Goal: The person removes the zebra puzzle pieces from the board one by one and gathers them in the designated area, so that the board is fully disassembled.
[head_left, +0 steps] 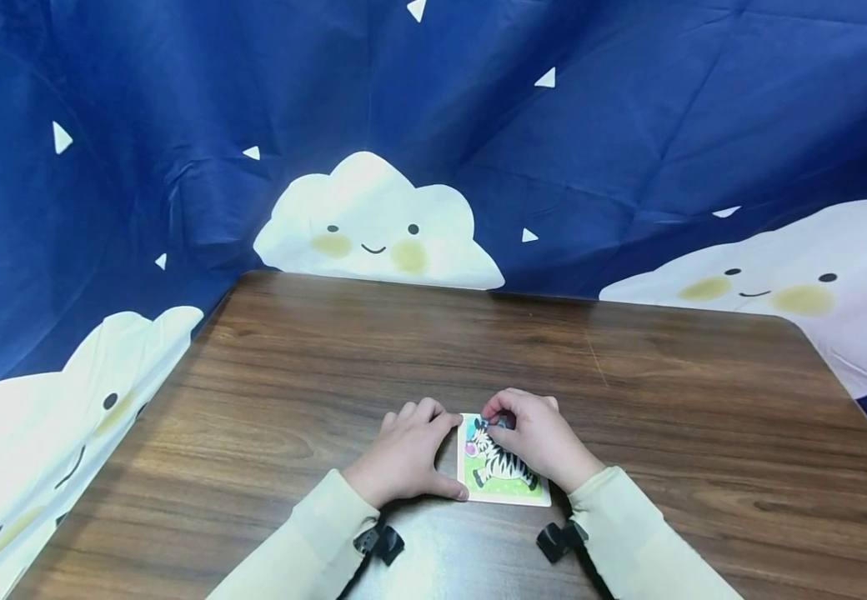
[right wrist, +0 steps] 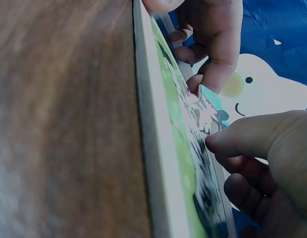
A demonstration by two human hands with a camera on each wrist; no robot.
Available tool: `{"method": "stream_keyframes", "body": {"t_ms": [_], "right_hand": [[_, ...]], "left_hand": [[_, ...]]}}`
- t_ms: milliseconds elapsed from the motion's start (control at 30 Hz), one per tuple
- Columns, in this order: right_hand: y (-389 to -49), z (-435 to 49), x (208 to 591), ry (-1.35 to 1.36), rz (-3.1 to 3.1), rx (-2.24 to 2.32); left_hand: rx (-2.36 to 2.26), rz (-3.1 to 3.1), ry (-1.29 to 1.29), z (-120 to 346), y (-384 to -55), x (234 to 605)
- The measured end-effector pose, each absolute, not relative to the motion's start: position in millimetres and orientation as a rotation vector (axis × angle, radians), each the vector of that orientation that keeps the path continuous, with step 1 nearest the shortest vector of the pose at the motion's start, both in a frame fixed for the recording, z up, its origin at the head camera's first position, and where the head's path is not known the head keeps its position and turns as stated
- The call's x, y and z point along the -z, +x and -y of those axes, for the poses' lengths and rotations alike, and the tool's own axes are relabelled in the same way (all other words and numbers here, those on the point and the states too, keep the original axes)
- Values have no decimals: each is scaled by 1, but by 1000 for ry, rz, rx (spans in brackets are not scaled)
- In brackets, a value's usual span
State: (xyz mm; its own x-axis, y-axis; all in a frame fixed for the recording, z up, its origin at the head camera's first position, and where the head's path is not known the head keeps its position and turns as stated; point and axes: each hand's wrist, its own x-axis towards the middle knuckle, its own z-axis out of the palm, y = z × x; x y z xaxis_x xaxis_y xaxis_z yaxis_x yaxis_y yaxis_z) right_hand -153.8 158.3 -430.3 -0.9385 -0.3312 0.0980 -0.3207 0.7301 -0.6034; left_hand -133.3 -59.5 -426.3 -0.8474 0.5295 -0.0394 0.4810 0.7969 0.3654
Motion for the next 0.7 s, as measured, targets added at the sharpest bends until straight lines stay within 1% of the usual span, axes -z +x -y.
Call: {"method": "stream_keyframes", "body": {"t_ms": [700], "right_hand": [[-157,-162,434,-601,-2962,993]], "left_hand": [[-524,-2835,802,59,-133,423]]}}
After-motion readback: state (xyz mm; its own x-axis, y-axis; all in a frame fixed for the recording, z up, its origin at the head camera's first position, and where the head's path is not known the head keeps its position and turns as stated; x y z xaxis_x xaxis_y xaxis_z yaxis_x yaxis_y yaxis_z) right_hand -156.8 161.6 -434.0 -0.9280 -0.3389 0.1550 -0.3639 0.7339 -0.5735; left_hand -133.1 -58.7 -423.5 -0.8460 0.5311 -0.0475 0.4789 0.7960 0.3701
